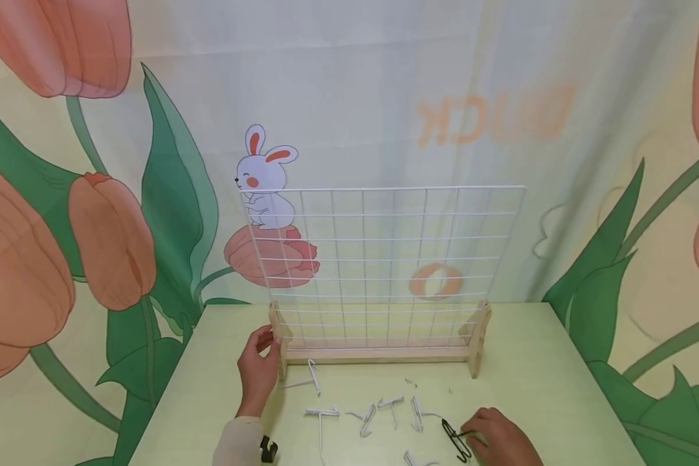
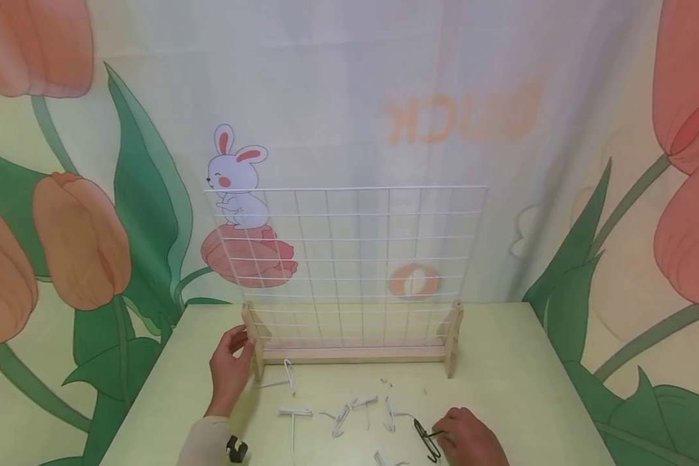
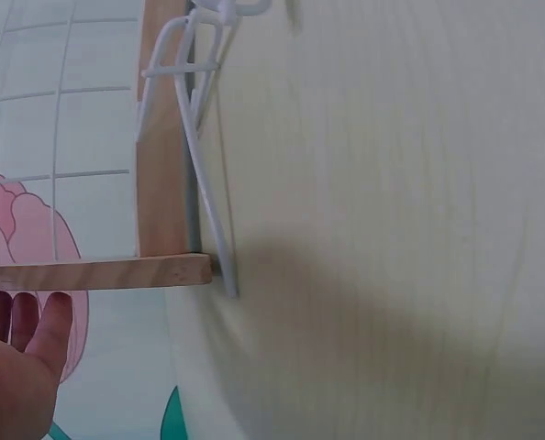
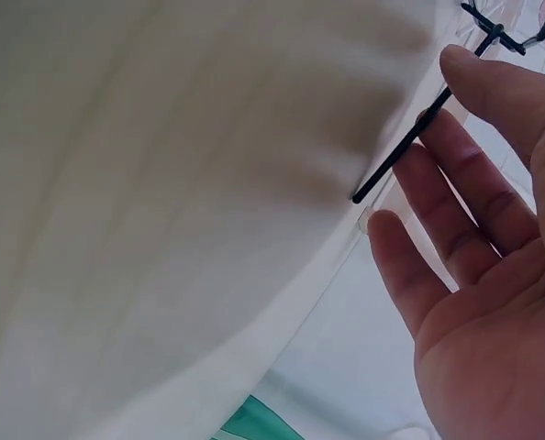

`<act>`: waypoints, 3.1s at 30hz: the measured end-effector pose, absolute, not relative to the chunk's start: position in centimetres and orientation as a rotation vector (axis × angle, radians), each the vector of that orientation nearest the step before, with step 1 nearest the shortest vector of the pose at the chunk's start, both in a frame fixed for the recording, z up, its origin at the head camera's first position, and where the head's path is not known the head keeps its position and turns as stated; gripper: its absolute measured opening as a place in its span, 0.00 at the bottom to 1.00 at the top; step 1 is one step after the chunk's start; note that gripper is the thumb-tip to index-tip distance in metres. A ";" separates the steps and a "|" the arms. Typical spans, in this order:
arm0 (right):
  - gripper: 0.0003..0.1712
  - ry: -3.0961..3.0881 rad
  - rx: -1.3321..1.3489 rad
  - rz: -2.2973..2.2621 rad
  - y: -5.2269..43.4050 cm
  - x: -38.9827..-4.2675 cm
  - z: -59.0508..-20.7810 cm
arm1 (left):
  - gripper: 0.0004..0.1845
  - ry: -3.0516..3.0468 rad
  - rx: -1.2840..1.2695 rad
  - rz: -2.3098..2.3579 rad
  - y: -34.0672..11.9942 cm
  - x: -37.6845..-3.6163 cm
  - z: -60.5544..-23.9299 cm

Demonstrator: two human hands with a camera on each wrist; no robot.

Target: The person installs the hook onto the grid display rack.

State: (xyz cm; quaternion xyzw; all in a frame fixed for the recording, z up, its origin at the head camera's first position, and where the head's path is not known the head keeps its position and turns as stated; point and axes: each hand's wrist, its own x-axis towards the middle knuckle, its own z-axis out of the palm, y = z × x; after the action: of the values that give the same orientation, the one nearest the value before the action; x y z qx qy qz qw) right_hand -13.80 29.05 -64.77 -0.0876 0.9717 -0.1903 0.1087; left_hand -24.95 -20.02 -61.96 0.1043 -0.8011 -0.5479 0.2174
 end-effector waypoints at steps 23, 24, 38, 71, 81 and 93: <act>0.09 2.879 -0.422 -0.700 29.1 -12.8 -64.1 | 0.19 -2.225 0.262 -1.490 -20.3 -25.4 -62.8; 0.08 2.879 -0.377 -0.690 29.0 -12.8 -64.0 | 0.19 -2.225 0.262 -1.491 -20.3 -25.4 -62.9; 0.07 2.965 -0.189 -0.583 27.5 -12.3 -62.7 | 0.18 -2.226 0.265 -1.487 -20.3 -25.3 -63.0; 0.08 3.122 -0.049 -0.866 25.8 -11.8 -59.6 | 0.19 -2.317 0.190 -1.406 -20.7 -25.4 -63.4; 0.16 3.305 -0.201 -1.070 25.7 -11.5 -59.4 | 0.19 -2.305 0.196 -1.387 -20.5 -25.6 -63.6; 0.15 3.545 -0.335 -1.320 26.0 -12.3 -58.9 | 0.18 -2.313 0.194 -1.382 -20.5 -25.7 -63.6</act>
State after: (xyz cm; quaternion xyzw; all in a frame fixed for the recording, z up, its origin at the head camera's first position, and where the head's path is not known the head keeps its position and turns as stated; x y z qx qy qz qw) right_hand -12.26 26.00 -58.89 -0.0834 0.8837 -0.3292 -0.3220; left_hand -25.70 -20.49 -63.59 0.0699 -0.8355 -0.4992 0.2186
